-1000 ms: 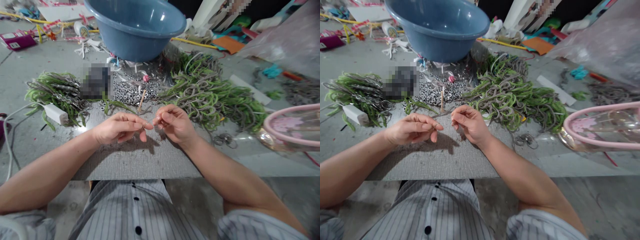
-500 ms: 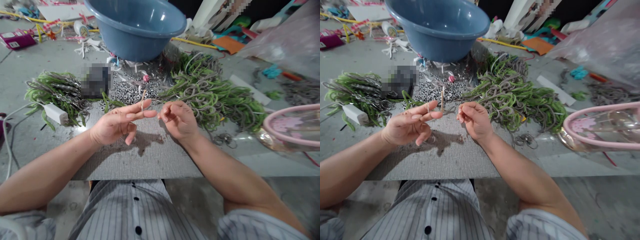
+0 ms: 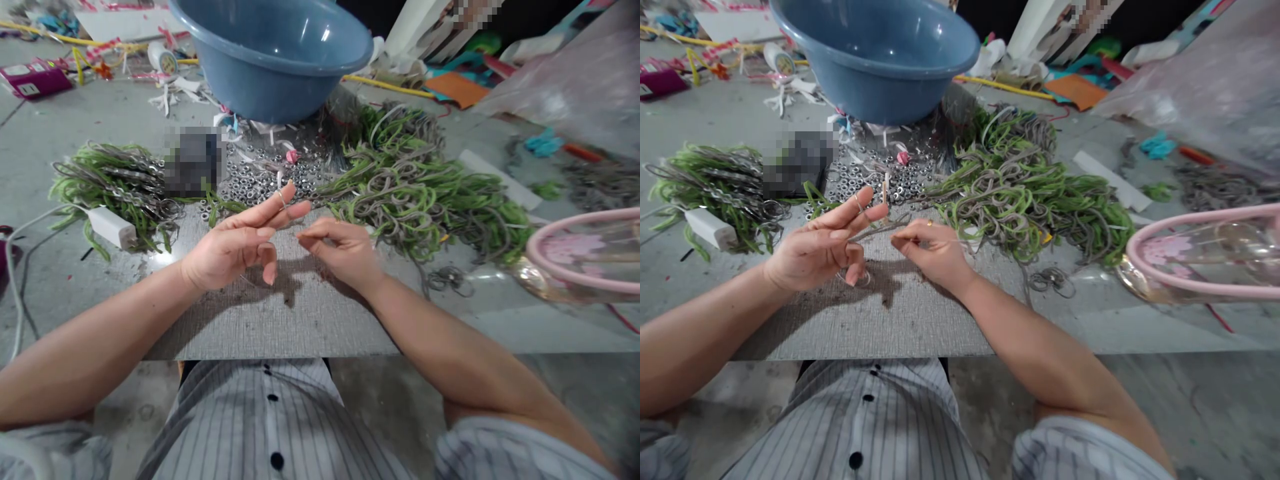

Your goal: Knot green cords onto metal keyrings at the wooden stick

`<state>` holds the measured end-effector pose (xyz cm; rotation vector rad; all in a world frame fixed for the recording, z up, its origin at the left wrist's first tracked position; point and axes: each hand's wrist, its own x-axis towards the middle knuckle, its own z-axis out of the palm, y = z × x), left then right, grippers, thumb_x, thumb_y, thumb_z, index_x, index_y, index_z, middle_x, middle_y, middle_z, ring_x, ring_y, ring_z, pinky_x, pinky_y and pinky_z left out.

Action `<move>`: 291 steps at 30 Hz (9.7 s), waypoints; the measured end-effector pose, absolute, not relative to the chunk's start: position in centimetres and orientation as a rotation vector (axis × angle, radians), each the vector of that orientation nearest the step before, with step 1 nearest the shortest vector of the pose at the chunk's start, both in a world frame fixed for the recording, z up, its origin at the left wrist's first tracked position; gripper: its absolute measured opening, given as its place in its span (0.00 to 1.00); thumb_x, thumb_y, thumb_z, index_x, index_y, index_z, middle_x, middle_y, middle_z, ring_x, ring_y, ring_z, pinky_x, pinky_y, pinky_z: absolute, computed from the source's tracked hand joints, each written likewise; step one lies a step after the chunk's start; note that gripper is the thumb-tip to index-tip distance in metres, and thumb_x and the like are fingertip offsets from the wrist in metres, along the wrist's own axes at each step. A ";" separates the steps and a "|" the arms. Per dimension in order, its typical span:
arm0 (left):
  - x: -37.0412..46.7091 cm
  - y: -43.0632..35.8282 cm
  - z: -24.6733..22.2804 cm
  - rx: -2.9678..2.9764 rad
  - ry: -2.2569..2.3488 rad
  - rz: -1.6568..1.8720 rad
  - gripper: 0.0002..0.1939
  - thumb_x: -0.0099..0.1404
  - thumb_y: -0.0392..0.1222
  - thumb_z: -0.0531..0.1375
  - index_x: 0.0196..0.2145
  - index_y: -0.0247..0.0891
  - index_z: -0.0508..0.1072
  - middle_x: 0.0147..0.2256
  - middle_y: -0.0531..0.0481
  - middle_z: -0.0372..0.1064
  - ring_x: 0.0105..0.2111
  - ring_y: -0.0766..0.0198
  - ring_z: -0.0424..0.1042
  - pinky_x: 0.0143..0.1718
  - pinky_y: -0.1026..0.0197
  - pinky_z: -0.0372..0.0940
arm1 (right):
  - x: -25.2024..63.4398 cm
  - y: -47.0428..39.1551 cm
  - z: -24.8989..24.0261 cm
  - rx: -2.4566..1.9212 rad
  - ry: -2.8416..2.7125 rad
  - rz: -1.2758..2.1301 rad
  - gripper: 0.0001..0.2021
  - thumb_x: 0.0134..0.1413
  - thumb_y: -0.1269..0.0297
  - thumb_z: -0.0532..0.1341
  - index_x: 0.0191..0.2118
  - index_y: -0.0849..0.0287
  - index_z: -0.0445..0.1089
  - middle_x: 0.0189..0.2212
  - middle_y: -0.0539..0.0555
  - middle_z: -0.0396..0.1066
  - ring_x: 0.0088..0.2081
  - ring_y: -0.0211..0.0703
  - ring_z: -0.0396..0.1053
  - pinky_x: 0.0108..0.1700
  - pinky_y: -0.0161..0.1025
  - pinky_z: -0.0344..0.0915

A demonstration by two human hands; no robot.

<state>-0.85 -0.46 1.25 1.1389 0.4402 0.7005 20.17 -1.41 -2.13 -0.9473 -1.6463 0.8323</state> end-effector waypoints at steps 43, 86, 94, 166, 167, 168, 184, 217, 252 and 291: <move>0.2 -0.9 1.5 1.702 0.815 0.474 0.09 0.59 0.43 0.62 0.28 0.34 0.79 0.25 0.51 0.74 0.23 0.71 0.66 0.23 0.71 0.59 | 19.5 -2.7 -0.5 -0.920 -1.590 1.190 0.13 0.47 0.54 0.69 0.23 0.56 0.70 0.21 0.46 0.67 0.22 0.32 0.60 0.25 0.34 0.60; -0.1 -0.8 0.0 1.815 0.695 0.881 0.32 0.66 0.39 0.55 0.65 0.54 0.55 0.65 0.54 0.55 0.62 0.52 0.61 0.36 0.64 0.75 | 19.8 -2.7 -1.8 -1.021 -2.101 0.689 0.02 0.54 0.67 0.58 0.31 0.57 0.65 0.25 0.48 0.67 0.25 0.34 0.64 0.29 0.33 0.62; -1.0 -0.5 -0.6 2.554 0.935 0.826 0.24 0.68 0.35 0.50 0.61 0.40 0.65 0.55 0.46 0.70 0.51 0.61 0.73 0.46 0.64 0.71 | 19.8 -3.0 -1.3 -1.031 -2.200 0.464 0.03 0.53 0.70 0.55 0.31 0.58 0.66 0.25 0.50 0.68 0.25 0.35 0.64 0.29 0.34 0.61; 0.0 -1.5 0.9 2.211 0.750 0.799 0.11 0.69 0.40 0.54 0.35 0.36 0.75 0.27 0.51 0.75 0.20 0.73 0.68 0.23 0.70 0.62 | 18.7 -2.7 -2.2 -0.914 -1.375 1.453 0.19 0.52 0.45 0.63 0.44 0.54 0.71 0.45 0.53 0.69 0.38 0.36 0.68 0.40 0.36 0.68; 0.1 -1.3 0.9 2.056 0.808 0.772 0.11 0.68 0.42 0.55 0.34 0.36 0.75 0.27 0.51 0.75 0.18 0.74 0.66 0.21 0.70 0.61 | 18.9 -2.7 -2.1 -0.923 -1.446 1.345 0.17 0.54 0.46 0.62 0.41 0.53 0.72 0.43 0.52 0.70 0.40 0.38 0.68 0.42 0.38 0.68; 0.1 -1.1 0.9 1.919 0.841 0.757 0.11 0.67 0.43 0.56 0.34 0.35 0.75 0.27 0.51 0.75 0.16 0.74 0.64 0.18 0.70 0.60 | 19.0 -2.6 -2.0 -0.926 -1.505 1.265 0.15 0.55 0.47 0.61 0.39 0.53 0.73 0.41 0.52 0.70 0.41 0.39 0.68 0.44 0.39 0.67; 0.5 -0.8 1.2 1.390 0.866 0.598 0.16 0.63 0.50 0.62 0.29 0.33 0.70 0.25 0.50 0.74 0.15 0.75 0.66 0.16 0.71 0.62 | 19.7 -2.0 -2.4 -0.928 -1.762 1.144 0.16 0.55 0.49 0.62 0.33 0.58 0.68 0.28 0.49 0.66 0.29 0.35 0.65 0.33 0.36 0.63; -0.5 0.3 -0.7 2.568 1.026 0.637 0.08 0.65 0.39 0.57 0.36 0.33 0.74 0.31 0.47 0.72 0.30 0.65 0.70 0.30 0.64 0.63 | 19.6 -1.7 -2.7 -1.179 -1.755 0.985 0.07 0.54 0.60 0.64 0.30 0.56 0.74 0.25 0.49 0.73 0.28 0.39 0.66 0.33 0.39 0.61; 0.1 0.2 -1.3 2.828 1.106 0.550 0.10 0.66 0.40 0.56 0.34 0.35 0.76 0.35 0.45 0.75 0.38 0.55 0.69 0.41 0.53 0.62 | 19.5 -1.0 -3.3 -1.307 -2.119 0.276 0.08 0.56 0.61 0.63 0.28 0.56 0.73 0.34 0.53 0.73 0.42 0.48 0.67 0.48 0.49 0.55; 0.1 0.1 -0.8 2.899 1.203 0.345 0.11 0.67 0.40 0.54 0.31 0.34 0.73 0.28 0.46 0.71 0.33 0.58 0.71 0.27 0.62 0.60 | 19.6 -0.7 -2.9 -1.230 -2.271 0.371 0.06 0.56 0.63 0.60 0.29 0.56 0.67 0.26 0.51 0.71 0.33 0.44 0.66 0.39 0.43 0.54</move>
